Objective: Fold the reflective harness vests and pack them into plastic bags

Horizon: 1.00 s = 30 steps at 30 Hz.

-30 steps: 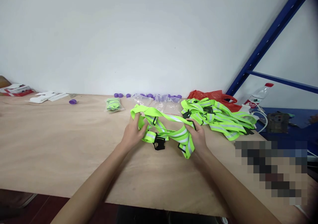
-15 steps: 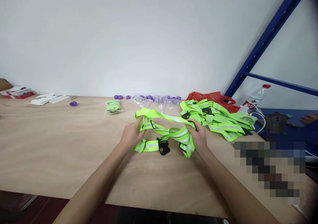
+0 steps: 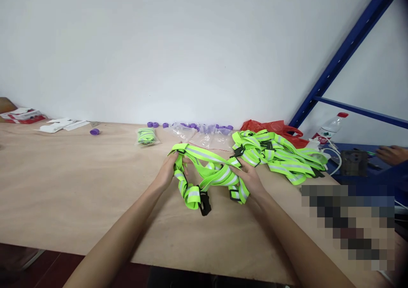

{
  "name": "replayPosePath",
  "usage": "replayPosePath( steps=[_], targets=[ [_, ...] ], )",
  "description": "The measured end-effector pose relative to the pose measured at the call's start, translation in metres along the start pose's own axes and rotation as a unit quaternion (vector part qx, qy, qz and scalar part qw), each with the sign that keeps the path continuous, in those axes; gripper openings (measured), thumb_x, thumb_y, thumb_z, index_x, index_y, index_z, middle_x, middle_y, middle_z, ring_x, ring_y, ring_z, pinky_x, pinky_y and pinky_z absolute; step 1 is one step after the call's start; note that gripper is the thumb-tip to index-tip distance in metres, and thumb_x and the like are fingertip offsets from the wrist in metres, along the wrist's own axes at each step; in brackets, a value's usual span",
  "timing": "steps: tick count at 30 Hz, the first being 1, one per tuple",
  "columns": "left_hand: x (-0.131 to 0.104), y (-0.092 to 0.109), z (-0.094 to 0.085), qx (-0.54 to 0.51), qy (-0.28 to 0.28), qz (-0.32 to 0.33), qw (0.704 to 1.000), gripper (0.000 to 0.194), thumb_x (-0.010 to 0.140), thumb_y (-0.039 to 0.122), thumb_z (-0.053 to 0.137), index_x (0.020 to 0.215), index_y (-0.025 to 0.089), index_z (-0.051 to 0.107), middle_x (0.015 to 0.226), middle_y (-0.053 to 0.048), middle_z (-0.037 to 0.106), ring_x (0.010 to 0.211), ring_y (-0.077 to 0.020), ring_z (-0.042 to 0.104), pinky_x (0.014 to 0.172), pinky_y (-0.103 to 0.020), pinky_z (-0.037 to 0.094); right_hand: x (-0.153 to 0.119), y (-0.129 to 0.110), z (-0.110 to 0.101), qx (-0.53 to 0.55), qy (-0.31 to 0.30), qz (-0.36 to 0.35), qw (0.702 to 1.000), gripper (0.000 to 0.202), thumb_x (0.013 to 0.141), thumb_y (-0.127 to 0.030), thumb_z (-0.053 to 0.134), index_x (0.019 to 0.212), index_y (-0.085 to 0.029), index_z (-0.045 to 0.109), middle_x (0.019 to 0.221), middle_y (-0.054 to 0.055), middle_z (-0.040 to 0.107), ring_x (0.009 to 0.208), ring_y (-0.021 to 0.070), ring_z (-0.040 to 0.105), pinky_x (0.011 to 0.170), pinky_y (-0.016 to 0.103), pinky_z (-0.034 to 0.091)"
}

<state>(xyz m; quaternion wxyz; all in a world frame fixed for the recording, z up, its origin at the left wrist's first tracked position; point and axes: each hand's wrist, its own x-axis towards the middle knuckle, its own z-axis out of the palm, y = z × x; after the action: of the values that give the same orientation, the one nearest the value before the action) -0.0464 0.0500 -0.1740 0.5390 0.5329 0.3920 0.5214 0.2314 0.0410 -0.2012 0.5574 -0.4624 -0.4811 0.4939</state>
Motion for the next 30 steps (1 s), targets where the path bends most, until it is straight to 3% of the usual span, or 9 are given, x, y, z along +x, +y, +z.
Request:
replayPosePath(
  steps=[3,6,9,11,14,18,20,24,30],
  targets=[
    [0.003,0.003,0.002,-0.097,0.026,-0.014,0.995,0.072,0.089,0.061,0.053,0.148,0.022,0.040,0.084,-0.004,0.071,0.057,-0.0188,0.065,0.046,-0.025,0.043,-0.005,-0.006,-0.002,0.014,-0.069,0.035,0.997,0.064,0.063,-0.037,0.084,0.123,-0.024,0.065,0.085,0.000,0.074,0.042,0.0113,0.051,0.042,0.029,0.046],
    [0.003,0.005,0.002,-0.127,0.047,-0.016,0.991,0.070,0.092,0.062,0.047,0.151,0.026,0.035,0.096,-0.006,0.072,0.070,-0.0212,0.069,0.045,-0.024,0.042,-0.012,-0.015,-0.002,0.030,-0.133,0.036,0.990,0.068,0.064,-0.025,0.079,0.129,-0.029,0.060,0.112,0.003,0.072,0.049,0.0110,0.058,0.049,0.031,0.051],
    [0.002,0.005,0.001,-0.131,0.087,0.000,0.988,0.065,0.094,0.059,0.047,0.151,0.031,0.034,0.112,-0.006,0.069,0.078,-0.0208,0.070,0.048,-0.025,0.049,-0.014,-0.016,0.000,0.037,-0.164,0.027,0.985,0.064,0.065,-0.021,0.073,0.128,-0.028,0.059,0.106,0.002,0.073,0.050,0.0121,0.060,0.051,0.031,0.051],
    [0.002,0.004,0.001,-0.120,0.086,0.018,0.989,0.064,0.093,0.061,0.048,0.150,0.034,0.033,0.125,-0.006,0.064,0.090,-0.0220,0.069,0.060,-0.031,0.059,-0.012,-0.013,0.001,0.014,-0.127,0.003,0.992,0.058,0.065,-0.022,0.072,0.122,-0.026,0.062,0.101,0.002,0.073,0.047,0.0117,0.057,0.048,0.031,0.049],
    [0.002,0.004,0.000,-0.084,0.063,0.063,0.992,0.068,0.092,0.066,0.048,0.151,0.037,0.030,0.146,-0.005,0.052,0.118,-0.0265,0.062,0.082,-0.041,0.062,-0.006,-0.008,-0.001,-0.055,0.013,-0.084,0.995,0.045,0.065,-0.025,0.073,0.109,-0.024,0.064,0.103,0.004,0.072,0.050,0.0133,0.058,0.052,0.033,0.051],
    [0.004,0.003,-0.007,0.003,0.084,0.129,0.988,0.066,0.094,0.066,0.044,0.151,0.034,0.032,0.154,-0.007,0.045,0.136,-0.0283,0.049,0.096,-0.043,0.057,0.001,-0.009,-0.010,-0.097,0.182,-0.222,0.953,0.028,0.075,-0.030,0.069,0.101,-0.021,0.064,0.098,0.006,0.071,0.081,0.0216,0.068,0.083,0.040,0.054],
    [0.005,0.002,-0.014,0.082,0.118,0.174,0.974,0.058,0.098,0.060,0.042,0.147,0.029,0.042,0.150,-0.009,0.049,0.140,-0.0269,0.045,0.108,-0.042,0.048,0.004,-0.012,-0.016,-0.097,0.237,-0.256,0.932,0.026,0.076,-0.034,0.069,0.098,-0.021,0.064,0.097,0.007,0.070,0.090,0.0234,0.068,0.089,0.041,0.052],
    [0.008,0.004,-0.027,0.262,0.136,0.250,0.922,0.044,0.099,0.049,0.047,0.130,0.020,0.060,0.134,-0.012,0.061,0.137,-0.0284,0.047,0.119,-0.045,0.032,0.006,-0.014,-0.023,-0.113,0.279,-0.259,0.918,0.025,0.076,-0.037,0.066,0.094,-0.021,0.064,0.093,0.006,0.070,0.082,0.0214,0.065,0.077,0.037,0.051],
    [0.015,-0.002,-0.039,0.436,0.117,0.230,0.862,0.032,0.094,0.036,0.048,0.104,0.017,0.070,0.129,-0.013,0.062,0.124,-0.0298,0.057,0.104,-0.042,0.047,0.003,-0.013,-0.024,-0.119,0.264,-0.243,0.926,0.020,0.070,-0.030,0.061,0.088,-0.022,0.066,0.085,0.004,0.069,0.071,0.0196,0.060,0.067,0.033,0.047]
  ],
)
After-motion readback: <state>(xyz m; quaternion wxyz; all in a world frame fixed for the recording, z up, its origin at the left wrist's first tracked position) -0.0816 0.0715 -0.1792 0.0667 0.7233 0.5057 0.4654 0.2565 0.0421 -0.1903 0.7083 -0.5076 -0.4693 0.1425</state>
